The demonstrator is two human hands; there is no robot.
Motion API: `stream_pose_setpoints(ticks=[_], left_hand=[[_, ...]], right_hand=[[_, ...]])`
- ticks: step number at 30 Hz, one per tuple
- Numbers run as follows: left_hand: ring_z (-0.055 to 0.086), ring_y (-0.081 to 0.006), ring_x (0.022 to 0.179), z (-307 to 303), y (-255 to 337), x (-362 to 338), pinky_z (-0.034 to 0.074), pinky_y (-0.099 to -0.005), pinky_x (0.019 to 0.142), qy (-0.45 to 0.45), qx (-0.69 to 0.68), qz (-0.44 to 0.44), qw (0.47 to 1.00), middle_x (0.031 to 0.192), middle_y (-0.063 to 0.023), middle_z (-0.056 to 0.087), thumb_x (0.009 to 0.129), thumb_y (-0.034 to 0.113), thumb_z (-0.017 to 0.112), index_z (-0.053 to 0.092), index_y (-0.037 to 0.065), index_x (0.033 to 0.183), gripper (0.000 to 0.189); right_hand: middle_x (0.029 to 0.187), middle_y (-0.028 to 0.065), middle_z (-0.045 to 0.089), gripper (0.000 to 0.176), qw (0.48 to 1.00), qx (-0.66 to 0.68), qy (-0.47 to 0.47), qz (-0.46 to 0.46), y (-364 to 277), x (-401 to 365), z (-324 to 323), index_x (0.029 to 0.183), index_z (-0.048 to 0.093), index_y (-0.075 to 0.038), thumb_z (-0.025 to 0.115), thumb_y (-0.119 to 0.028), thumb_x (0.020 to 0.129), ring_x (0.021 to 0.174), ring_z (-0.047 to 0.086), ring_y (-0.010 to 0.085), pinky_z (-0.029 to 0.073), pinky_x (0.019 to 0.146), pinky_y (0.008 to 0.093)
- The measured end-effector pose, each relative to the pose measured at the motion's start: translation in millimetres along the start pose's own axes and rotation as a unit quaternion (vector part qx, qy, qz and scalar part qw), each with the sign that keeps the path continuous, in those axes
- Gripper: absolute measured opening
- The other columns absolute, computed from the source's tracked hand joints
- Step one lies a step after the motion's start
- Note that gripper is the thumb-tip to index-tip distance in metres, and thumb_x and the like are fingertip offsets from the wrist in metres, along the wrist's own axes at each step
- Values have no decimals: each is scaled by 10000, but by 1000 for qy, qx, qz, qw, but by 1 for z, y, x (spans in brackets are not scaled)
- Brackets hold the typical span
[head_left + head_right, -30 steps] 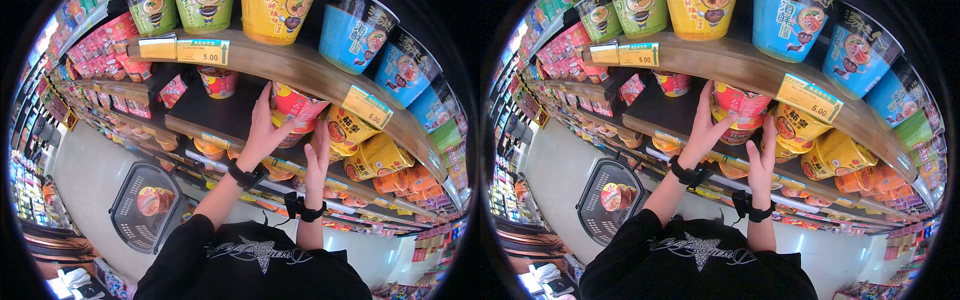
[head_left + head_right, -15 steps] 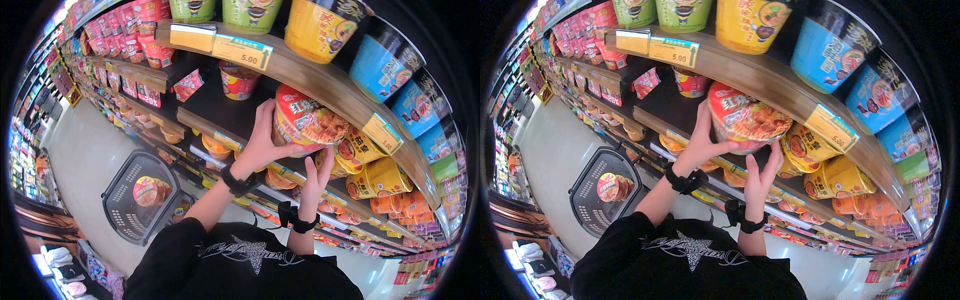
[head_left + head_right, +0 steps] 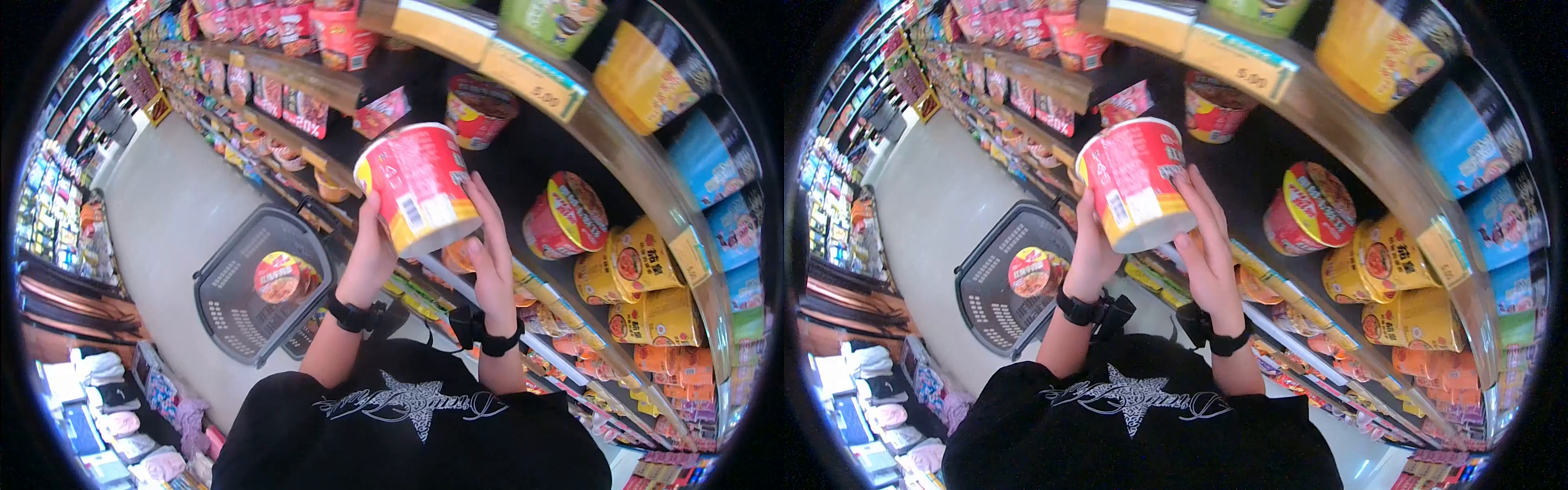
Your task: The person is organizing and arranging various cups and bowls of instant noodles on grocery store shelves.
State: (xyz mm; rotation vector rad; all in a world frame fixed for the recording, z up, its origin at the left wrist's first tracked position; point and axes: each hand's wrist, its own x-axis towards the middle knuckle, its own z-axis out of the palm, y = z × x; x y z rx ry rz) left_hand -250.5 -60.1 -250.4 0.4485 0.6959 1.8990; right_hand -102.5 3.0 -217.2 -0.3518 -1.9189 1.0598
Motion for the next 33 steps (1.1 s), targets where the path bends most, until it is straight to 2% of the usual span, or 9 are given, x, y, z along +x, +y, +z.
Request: stream_pose_setpoints(ticks=[1,7,11,20,25,26,29,32,33], left_hand=[[507,-225,1158,-11,9,-1,390,-383,978,18,-33,-41,998,1276,-89,515,905,610,280,403,93,1318,673],[538,-215,1116,-58,56,-22,439,-369,924,83,-45,-24,995,1237,-79,544,884,642,301,435,95,1291,695],[554,-215,1095,-85,81,-37,466,-355,893,139,-47,1,989,1234,-87,545,886,638,304,430,95,1294,691],[548,-223,1106,-145,120,-61,484,-404,867,224,-44,58,972,1237,-90,536,899,622,285,407,98,1306,675],[507,-220,1154,-186,127,-65,432,-395,933,215,-32,102,971,1265,-89,506,916,540,354,361,97,1334,609],[487,-220,1177,-197,126,-65,413,-390,957,207,-21,114,971,1287,-93,485,921,508,382,338,95,1347,596],[400,-218,1247,-224,126,-74,328,-366,1028,262,219,146,928,1373,-109,377,919,393,457,220,85,1399,618],[310,-236,1294,-235,133,-77,261,-340,1058,201,237,183,933,1438,-158,238,904,263,477,78,41,1422,691],[317,-225,1296,-246,128,-77,244,-341,1070,228,142,182,946,1427,-151,270,925,261,453,59,38,1434,681]], right_hand=[[1435,167,309,508,1000,4,-18,2,4,5,10,1349,404,-48,452,-196,865,1337,273,288,183,1086,371],[1427,158,326,516,990,93,-99,33,16,24,78,1339,416,-50,449,-67,825,1339,272,277,174,1090,368],[1425,160,327,519,981,126,-144,38,21,33,120,1343,408,-50,458,-63,827,1339,273,275,175,1090,366],[1413,158,345,514,960,148,-231,57,27,46,202,1342,403,-47,460,-58,831,1343,267,267,169,1092,364],[1399,148,365,492,938,201,-263,108,39,48,238,1353,365,-21,455,-83,873,1344,264,242,181,1089,358],[1395,138,370,488,935,194,-266,132,42,48,243,1360,345,-18,450,-110,893,1334,278,233,191,1085,358],[1387,111,373,488,918,197,-268,214,59,46,262,1376,304,-16,421,-209,945,1299,319,202,224,1071,350],[1381,93,367,508,872,249,-262,330,95,34,284,1378,300,-21,375,-316,971,1262,356,173,253,1057,337],[1377,90,372,513,849,269,-260,374,102,32,289,1377,300,-21,368,-330,973,1255,364,169,259,1055,339]])
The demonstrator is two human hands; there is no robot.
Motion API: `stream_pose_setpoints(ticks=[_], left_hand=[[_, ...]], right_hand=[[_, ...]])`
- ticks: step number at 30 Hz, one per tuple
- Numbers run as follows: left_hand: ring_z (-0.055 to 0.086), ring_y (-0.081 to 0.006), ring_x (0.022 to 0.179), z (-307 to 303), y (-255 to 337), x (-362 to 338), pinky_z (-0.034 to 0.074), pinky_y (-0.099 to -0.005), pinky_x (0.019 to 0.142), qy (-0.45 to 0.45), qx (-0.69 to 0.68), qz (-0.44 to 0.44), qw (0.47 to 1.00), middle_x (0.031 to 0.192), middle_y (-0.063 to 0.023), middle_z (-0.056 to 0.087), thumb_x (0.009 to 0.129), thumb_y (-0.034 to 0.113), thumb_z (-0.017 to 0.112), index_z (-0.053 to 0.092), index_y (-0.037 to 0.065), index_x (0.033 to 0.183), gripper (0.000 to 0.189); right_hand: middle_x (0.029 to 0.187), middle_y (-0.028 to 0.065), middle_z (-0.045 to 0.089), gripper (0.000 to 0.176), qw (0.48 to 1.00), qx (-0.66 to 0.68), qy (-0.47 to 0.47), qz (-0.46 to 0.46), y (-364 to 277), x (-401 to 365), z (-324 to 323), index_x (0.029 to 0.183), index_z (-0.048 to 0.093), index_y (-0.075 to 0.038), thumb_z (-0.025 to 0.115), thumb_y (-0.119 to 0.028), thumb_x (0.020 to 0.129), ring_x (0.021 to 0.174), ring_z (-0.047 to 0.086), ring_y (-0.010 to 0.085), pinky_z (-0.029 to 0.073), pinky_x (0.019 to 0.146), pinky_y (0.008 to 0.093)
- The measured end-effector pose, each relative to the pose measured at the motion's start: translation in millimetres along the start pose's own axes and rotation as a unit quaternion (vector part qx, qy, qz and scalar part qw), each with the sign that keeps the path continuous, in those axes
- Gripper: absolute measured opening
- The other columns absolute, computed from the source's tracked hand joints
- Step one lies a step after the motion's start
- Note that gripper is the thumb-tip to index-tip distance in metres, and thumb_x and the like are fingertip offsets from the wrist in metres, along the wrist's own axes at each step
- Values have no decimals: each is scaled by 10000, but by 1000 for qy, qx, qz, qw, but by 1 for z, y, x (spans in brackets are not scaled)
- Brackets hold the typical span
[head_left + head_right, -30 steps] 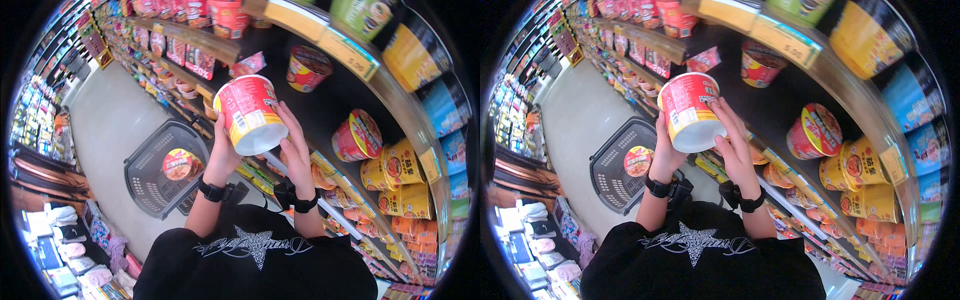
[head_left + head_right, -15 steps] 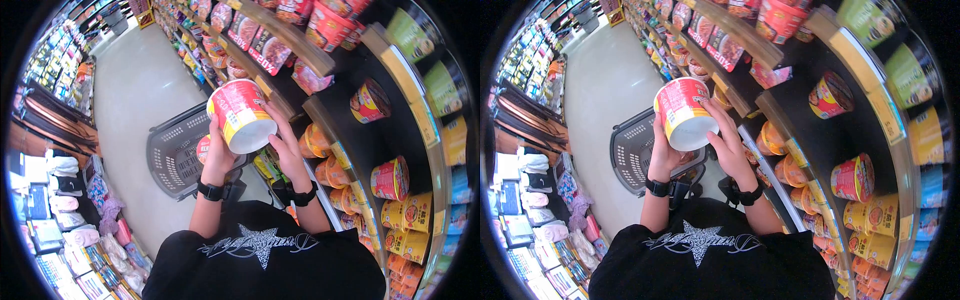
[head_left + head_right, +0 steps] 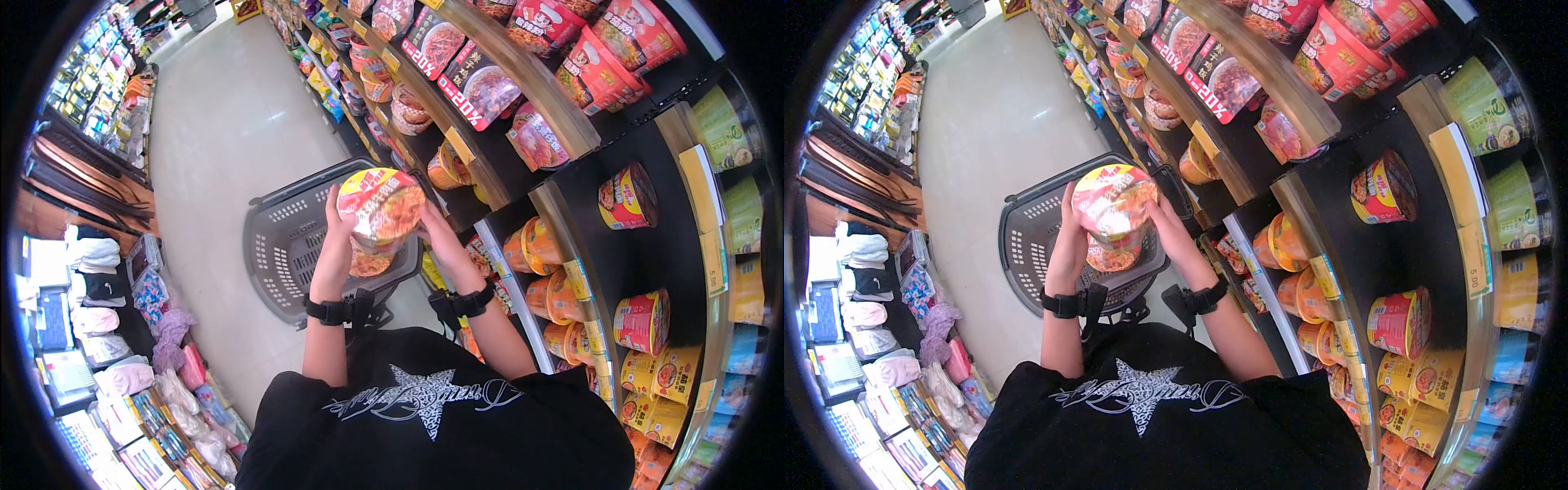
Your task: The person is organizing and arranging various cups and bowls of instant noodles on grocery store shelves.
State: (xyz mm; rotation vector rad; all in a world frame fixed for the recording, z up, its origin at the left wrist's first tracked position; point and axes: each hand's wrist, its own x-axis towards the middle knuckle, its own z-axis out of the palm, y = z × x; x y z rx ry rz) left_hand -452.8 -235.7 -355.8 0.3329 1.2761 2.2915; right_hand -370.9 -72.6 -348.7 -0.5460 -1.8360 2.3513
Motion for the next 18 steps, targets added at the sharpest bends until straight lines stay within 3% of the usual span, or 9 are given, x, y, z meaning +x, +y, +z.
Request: stream_pose_setpoints(ticks=[1,3,4,6,9,15,18], left_hand=[[318,-220,1297,-9,-8,3,251,-342,1069,11,-47,-22,999,1426,-148,275,932,260,444,62,35,1434,670],[320,-212,1299,-24,-22,6,264,-344,1065,35,-141,-66,987,1424,-142,285,946,259,425,70,28,1435,647],[347,-203,1285,-29,-31,6,287,-341,1056,50,-148,-68,985,1403,-135,329,960,260,401,140,16,1424,586],[376,-204,1262,-43,-46,5,304,-337,1044,60,-150,-89,983,1380,-132,363,955,256,408,189,14,1410,560],[434,-199,1210,-57,-64,1,339,-334,1018,72,-143,-99,982,1323,-125,428,945,242,417,272,7,1372,509],[459,-198,1177,-62,-64,-5,368,-342,993,76,-150,-117,979,1309,-129,433,941,238,413,305,5,1344,478],[496,-197,1148,-47,-50,-10,379,-351,990,78,-120,-114,983,1259,-94,505,948,275,412,403,19,1278,418]], right_hand=[[1373,87,378,518,999,35,1,40,7,5,1,1376,301,-21,361,-344,975,1248,373,165,264,1053,341],[1336,82,418,483,998,52,10,18,27,14,3,1368,312,-29,413,-269,961,1219,403,152,306,1026,315],[1329,83,424,481,999,42,1,1,44,22,1,1369,309,-31,427,-245,955,1217,404,150,314,1019,307],[1311,85,434,508,1000,29,-4,2,70,33,-3,1375,292,-39,484,-158,919,1209,406,145,329,999,281],[1306,85,434,528,999,18,-28,41,98,36,-7,1372,290,-31,499,-146,901,1198,412,149,321,1006,290],[1238,101,484,507,1000,-10,-4,-8,100,29,1,1349,300,-6,504,-116,898,1126,477,162,383,951,281],[1200,96,512,489,1000,4,5,-24,95,24,2,1336,319,-1,508,-122,901,1070,517,152,420,907,271]])
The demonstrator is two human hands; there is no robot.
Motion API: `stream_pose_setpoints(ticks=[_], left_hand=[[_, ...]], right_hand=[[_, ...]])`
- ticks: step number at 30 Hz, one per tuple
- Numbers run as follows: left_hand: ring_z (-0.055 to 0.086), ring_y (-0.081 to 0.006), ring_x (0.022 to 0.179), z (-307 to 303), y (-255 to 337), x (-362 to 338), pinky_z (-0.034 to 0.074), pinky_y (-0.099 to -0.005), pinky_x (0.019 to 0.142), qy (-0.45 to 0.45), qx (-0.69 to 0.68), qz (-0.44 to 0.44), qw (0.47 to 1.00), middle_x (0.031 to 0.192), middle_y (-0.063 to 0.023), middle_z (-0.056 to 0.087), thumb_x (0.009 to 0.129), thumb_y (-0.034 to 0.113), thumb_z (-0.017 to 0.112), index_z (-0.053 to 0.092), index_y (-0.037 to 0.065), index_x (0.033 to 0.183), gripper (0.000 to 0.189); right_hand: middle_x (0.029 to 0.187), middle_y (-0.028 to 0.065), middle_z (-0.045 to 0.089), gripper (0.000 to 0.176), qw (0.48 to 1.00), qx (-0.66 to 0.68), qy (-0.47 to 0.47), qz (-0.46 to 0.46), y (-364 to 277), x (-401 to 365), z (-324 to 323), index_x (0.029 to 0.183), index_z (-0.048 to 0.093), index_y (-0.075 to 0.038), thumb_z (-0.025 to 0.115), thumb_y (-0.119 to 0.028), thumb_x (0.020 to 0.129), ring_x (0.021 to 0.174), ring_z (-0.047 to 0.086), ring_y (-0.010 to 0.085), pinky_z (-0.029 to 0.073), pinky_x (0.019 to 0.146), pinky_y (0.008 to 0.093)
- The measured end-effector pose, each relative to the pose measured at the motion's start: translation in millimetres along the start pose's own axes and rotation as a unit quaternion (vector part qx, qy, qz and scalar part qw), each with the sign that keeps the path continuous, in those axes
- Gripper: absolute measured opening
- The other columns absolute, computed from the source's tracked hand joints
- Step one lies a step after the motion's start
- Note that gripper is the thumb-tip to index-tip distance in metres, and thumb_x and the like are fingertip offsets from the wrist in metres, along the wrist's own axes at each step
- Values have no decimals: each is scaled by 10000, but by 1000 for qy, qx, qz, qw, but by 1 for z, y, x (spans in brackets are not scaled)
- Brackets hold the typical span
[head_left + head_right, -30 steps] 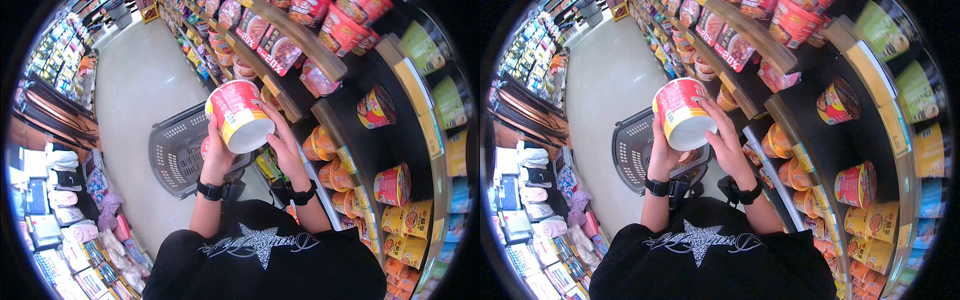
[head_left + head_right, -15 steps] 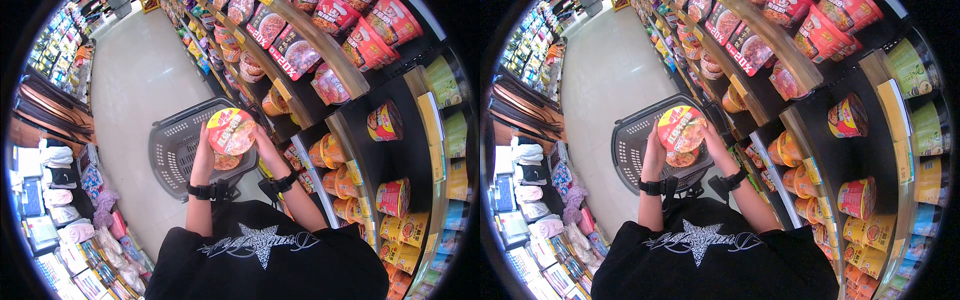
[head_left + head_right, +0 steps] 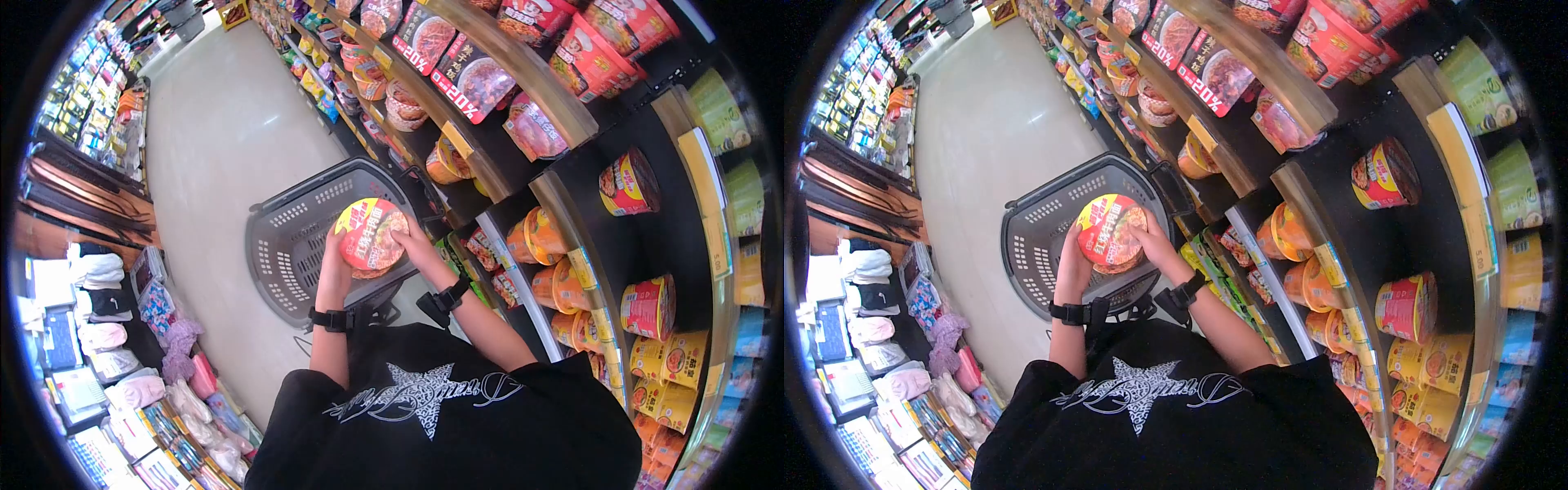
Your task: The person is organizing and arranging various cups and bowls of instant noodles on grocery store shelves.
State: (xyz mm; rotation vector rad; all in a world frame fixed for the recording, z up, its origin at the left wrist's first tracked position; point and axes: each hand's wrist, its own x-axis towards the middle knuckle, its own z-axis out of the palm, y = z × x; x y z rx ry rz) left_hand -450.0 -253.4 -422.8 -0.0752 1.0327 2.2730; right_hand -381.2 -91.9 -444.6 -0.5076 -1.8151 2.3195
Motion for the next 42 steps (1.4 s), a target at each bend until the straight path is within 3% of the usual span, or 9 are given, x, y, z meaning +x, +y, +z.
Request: stream_pose_setpoints(ticks=[6,15,19,23,24,27,31,38,42], left_hand=[[503,-199,1139,-17,-11,-2,378,-372,980,13,13,-114,993,1237,-89,534,943,335,400,438,37,1256,434],[520,-185,1100,-16,-38,-5,396,-335,912,96,145,2,985,1191,-54,560,908,367,447,468,66,1227,439],[512,-198,1100,-4,-44,-4,410,-348,926,155,192,94,965,1214,-113,499,897,273,517,355,-37,1276,516],[274,-343,1299,41,-54,-20,215,-434,1066,318,512,223,766,1370,-237,307,827,264,595,255,-67,1337,697],[143,-390,1337,51,-57,-25,106,-451,1092,286,511,275,763,1413,-265,209,786,216,628,216,-68,1359,761],[175,-381,1331,127,-76,-55,115,-447,1092,129,541,409,724,1405,-258,233,755,156,650,209,-66,1363,783],[248,-342,1308,203,-120,-89,166,-410,1087,-66,453,385,802,1401,-221,266,759,62,612,242,-47,1358,712],[320,-297,1288,307,-178,-144,230,-388,1063,-392,324,323,798,1384,-175,348,823,149,561,339,7,1330,571],[337,-289,1279,356,-203,-153,230,-386,1065,-486,291,335,753,1381,-174,355,855,126,525,320,-11,1344,548]], right_hand=[[1160,92,546,455,1000,1,7,12,22,-6,-15,1306,361,1,514,-158,909,1030,545,147,441,878,269],[1253,166,490,568,990,-130,58,9,29,-17,-30,1318,354,8,550,-312,891,1138,498,230,379,963,323],[1268,211,473,602,988,-120,98,0,10,-40,-47,1305,373,13,569,-361,875,1170,487,273,384,955,333],[1220,220,495,555,979,-129,155,-11,-29,-78,-78,1256,416,6,587,-348,864,1119,515,273,413,913,349],[1206,217,501,538,973,-142,179,-40,-37,-89,-88,1240,429,2,592,-342,861,1101,523,275,422,900,352],[1165,201,518,459,942,-176,262,-111,-60,-135,-122,1183,473,-10,603,-301,853,1039,540,284,448,855,362],[1115,174,558,379,890,-224,361,-169,-105,-200,-150,1168,487,-8,593,-211,865,1003,560,255,462,825,335],[1047,140,602,293,853,-171,431,-239,-166,-317,-173,1104,522,3,581,-102,837,908,587,227,457,764,302],[1228,161,488,366,654,-311,607,-328,-179,-366,-186,1153,498,-13,593,-58,802,1107,481,270,400,892,346]])
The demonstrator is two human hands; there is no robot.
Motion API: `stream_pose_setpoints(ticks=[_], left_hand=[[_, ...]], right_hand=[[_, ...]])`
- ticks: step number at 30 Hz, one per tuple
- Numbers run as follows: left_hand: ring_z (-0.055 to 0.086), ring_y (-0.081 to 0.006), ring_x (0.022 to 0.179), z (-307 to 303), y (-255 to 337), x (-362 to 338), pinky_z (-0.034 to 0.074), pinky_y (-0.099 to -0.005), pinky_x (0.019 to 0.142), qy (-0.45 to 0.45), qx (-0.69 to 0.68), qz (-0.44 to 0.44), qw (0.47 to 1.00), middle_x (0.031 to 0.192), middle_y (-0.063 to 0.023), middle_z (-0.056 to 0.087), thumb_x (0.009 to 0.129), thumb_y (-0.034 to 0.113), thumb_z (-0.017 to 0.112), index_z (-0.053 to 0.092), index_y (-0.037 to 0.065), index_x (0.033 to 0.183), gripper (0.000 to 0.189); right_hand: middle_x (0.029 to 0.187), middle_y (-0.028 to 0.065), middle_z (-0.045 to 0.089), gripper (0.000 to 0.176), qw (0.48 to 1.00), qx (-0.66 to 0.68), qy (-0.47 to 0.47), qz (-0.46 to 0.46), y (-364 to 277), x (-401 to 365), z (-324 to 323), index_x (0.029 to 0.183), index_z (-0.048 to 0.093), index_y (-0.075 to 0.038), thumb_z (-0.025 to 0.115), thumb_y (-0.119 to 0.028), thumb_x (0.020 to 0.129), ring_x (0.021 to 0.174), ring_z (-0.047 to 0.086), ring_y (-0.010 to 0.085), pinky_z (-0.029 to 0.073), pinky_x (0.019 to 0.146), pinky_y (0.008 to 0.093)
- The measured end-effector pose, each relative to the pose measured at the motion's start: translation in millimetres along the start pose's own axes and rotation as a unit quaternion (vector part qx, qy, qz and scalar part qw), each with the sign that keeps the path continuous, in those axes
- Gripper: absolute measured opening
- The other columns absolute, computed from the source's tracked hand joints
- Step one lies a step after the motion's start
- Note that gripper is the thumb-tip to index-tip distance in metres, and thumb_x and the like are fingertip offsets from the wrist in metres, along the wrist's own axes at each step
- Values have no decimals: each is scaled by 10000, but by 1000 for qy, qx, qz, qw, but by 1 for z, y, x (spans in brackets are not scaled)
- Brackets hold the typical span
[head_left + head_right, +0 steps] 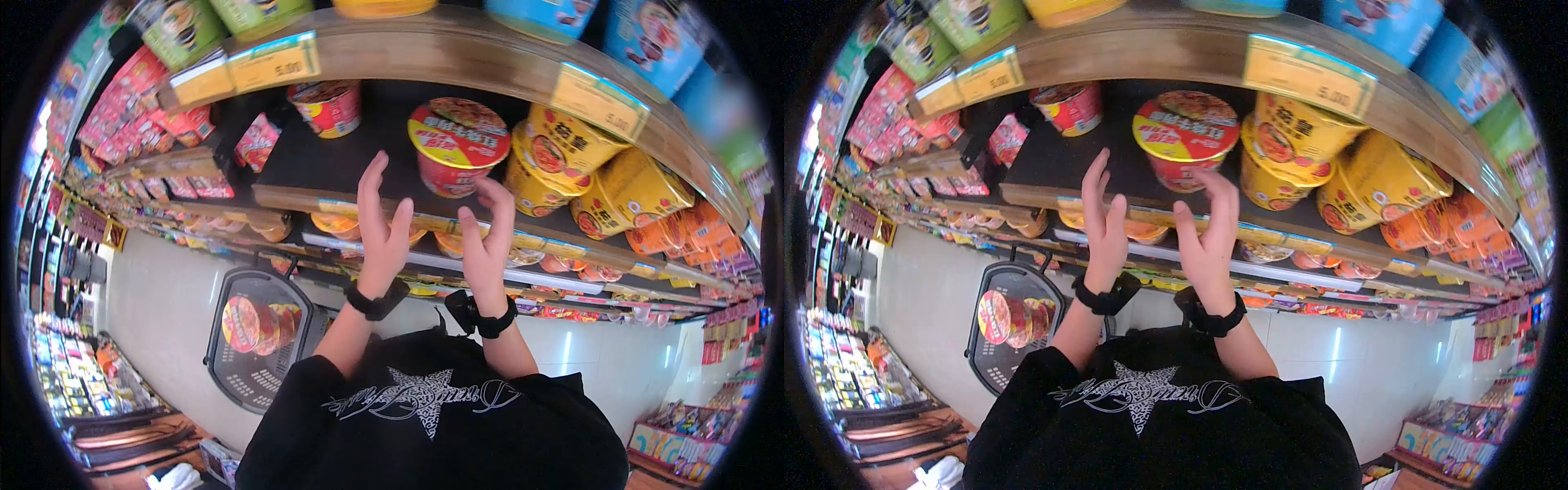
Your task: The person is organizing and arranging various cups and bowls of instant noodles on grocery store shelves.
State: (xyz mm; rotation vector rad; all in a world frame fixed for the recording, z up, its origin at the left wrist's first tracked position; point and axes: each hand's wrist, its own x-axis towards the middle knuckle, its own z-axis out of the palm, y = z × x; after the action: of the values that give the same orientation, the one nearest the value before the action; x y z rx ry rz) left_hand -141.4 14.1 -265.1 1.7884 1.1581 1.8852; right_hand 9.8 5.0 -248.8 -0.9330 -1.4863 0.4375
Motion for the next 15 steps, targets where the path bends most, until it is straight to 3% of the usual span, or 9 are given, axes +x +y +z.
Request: stream_pose_setpoints(ticks=[3,4,8,11,15], left_hand=[[332,-266,1280,33,-1,23,221,-378,1073,11,-119,-69,990,1380,-170,352,886,139,503,275,-24,1369,559],[350,-234,1262,42,5,31,253,-349,1061,-2,-210,-112,971,1376,-173,351,904,164,499,214,-31,1392,597],[420,-205,1195,55,5,50,335,-297,1000,8,-214,-213,953,1331,-169,393,879,208,562,189,-30,1392,678],[436,-199,1169,51,-11,55,343,-296,987,-52,-236,-216,946,1295,-155,423,868,216,576,248,-24,1361,639],[436,-181,1155,28,-19,49,346,-304,980,-33,-175,-170,969,1267,-127,444,879,221,551,297,-9,1327,565]], right_hand=[[1235,175,478,443,998,-37,47,0,17,7,-17,1219,447,0,592,-61,805,1137,462,285,366,947,362],[1234,217,472,538,999,-42,24,22,20,9,-21,1281,383,29,601,-92,805,1150,461,320,355,972,382],[1242,293,446,675,987,-149,-58,33,34,19,-22,1342,279,72,617,-128,792,1157,453,392,359,970,417],[1260,292,438,703,969,-178,-140,95,24,24,-19,1354,252,68,615,-109,780,1167,448,394,368,958,419],[1322,245,394,723,989,-94,-105,-34,26,26,-13,1378,248,11,615,-75,761,1235,383,375,308,1004,411]])
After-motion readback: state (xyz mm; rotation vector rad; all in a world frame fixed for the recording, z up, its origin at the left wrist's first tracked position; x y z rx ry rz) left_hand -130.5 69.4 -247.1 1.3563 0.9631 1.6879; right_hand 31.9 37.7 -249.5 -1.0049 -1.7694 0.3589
